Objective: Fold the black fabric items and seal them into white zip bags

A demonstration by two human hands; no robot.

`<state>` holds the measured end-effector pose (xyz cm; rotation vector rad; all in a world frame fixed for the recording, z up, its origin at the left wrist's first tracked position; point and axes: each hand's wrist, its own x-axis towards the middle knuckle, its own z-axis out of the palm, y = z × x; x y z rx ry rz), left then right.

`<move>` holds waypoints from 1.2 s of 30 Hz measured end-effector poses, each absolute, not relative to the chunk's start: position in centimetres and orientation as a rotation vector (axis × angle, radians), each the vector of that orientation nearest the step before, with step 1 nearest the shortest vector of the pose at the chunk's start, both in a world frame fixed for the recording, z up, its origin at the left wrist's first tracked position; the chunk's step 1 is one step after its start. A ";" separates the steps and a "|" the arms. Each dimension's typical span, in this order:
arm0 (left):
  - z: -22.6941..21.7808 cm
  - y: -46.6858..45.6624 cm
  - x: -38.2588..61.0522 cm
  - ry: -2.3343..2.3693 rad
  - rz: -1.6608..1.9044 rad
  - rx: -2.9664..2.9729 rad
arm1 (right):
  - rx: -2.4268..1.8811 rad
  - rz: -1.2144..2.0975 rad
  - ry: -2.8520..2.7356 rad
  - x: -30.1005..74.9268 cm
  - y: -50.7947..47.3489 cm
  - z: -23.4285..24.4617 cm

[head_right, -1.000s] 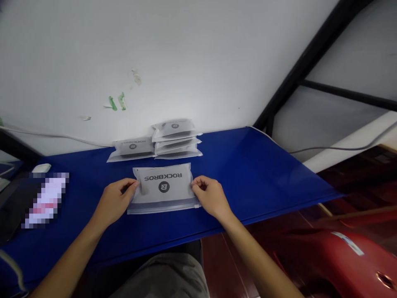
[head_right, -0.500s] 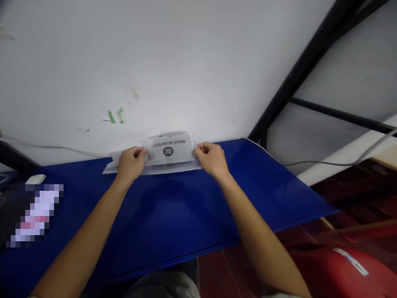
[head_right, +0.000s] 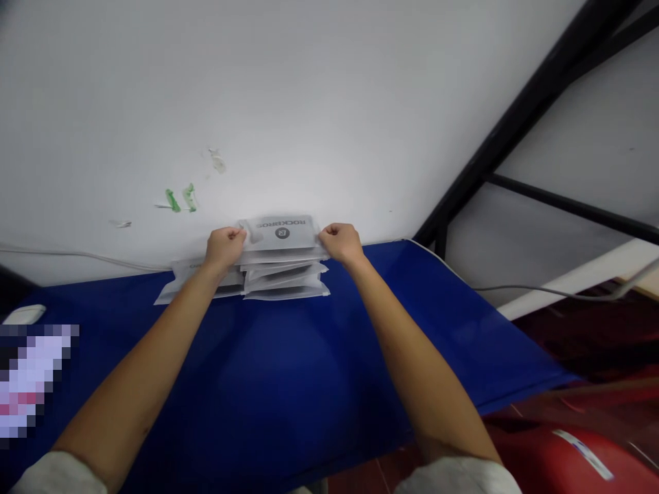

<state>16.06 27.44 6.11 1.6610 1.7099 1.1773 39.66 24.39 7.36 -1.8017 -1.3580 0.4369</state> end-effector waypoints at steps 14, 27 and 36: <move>5.6 27.5 15.8 1.718 1.178 1.627 | -1.805 0.452 -1.337 40.0 25.6 6.2; 5.4 27.2 15.8 1.704 1.169 1.635 | -1.794 0.376 -1.351 39.1 24.8 6.6; 5.9 24.4 12.2 1.792 1.424 1.826 | -1.413 -0.221 -1.575 34.2 18.0 9.5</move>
